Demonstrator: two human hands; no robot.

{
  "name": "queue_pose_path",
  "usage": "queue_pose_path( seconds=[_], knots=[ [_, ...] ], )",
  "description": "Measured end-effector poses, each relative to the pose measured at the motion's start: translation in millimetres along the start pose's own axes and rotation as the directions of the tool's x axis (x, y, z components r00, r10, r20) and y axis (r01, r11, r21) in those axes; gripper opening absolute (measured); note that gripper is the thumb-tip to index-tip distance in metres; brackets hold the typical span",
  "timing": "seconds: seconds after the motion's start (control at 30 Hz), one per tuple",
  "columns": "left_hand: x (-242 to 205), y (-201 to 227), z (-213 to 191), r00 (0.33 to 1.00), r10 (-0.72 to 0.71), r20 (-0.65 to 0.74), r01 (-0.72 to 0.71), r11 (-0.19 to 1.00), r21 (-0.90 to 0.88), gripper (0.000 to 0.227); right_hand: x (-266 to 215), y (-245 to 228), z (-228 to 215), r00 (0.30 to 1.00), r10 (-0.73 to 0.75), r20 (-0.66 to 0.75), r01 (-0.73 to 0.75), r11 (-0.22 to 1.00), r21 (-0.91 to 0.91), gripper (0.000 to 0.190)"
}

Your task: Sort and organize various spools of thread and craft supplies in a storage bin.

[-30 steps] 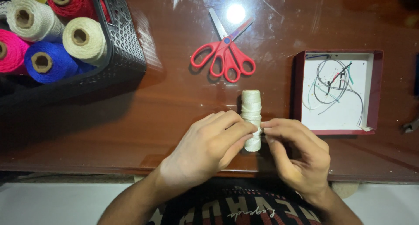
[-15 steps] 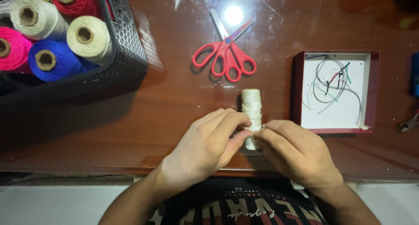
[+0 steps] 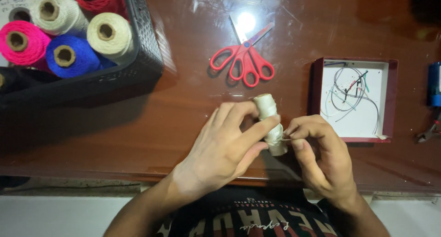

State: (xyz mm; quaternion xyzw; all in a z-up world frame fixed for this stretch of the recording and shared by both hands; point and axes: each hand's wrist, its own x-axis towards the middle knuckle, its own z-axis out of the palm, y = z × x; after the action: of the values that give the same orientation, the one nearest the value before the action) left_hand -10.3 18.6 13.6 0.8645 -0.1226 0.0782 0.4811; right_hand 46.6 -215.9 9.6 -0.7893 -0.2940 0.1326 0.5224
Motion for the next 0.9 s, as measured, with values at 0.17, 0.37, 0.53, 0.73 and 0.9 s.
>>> queue_pose_path(
  seconds=[0.17, 0.37, 0.53, 0.73, 0.9],
  knots=[
    [2.4, -0.4, 7.1, 0.995, 0.096, -0.024, -0.090, 0.978, 0.190, 0.057, 0.2, -6.9, 1.2, 1.000, -0.025, 0.008, 0.026, 0.999, -0.048, 0.011],
    [2.4, -2.8, 16.7, 0.994, 0.103, -0.024, -0.092, 0.953, 0.289, 0.044, -5.8, -4.9, 8.5, 0.991, -0.128, -0.032, 0.110, 0.935, -0.338, 0.021],
    [3.9, -1.5, 10.2, 0.996, 0.085, -0.002, -0.080, 0.952, 0.297, 0.047, -7.9, -2.2, 8.8, 0.957, -0.280, 0.082, 0.277, 0.783, -0.557, 0.035],
    [-0.2, -3.2, 3.8, 0.996, 0.089, -0.033, -0.077, 0.964, 0.254, 0.050, -20.5, -2.5, 3.0, 0.940, -0.332, 0.084, 0.325, 0.789, -0.521, 0.031],
    [-9.6, 6.6, -24.9, 0.999, -0.016, -0.041, 0.020, 0.994, 0.105, 0.051, -21.4, -4.1, -8.2, 0.928, -0.366, -0.066, 0.294, 0.833, -0.469, 0.034]
  ],
)
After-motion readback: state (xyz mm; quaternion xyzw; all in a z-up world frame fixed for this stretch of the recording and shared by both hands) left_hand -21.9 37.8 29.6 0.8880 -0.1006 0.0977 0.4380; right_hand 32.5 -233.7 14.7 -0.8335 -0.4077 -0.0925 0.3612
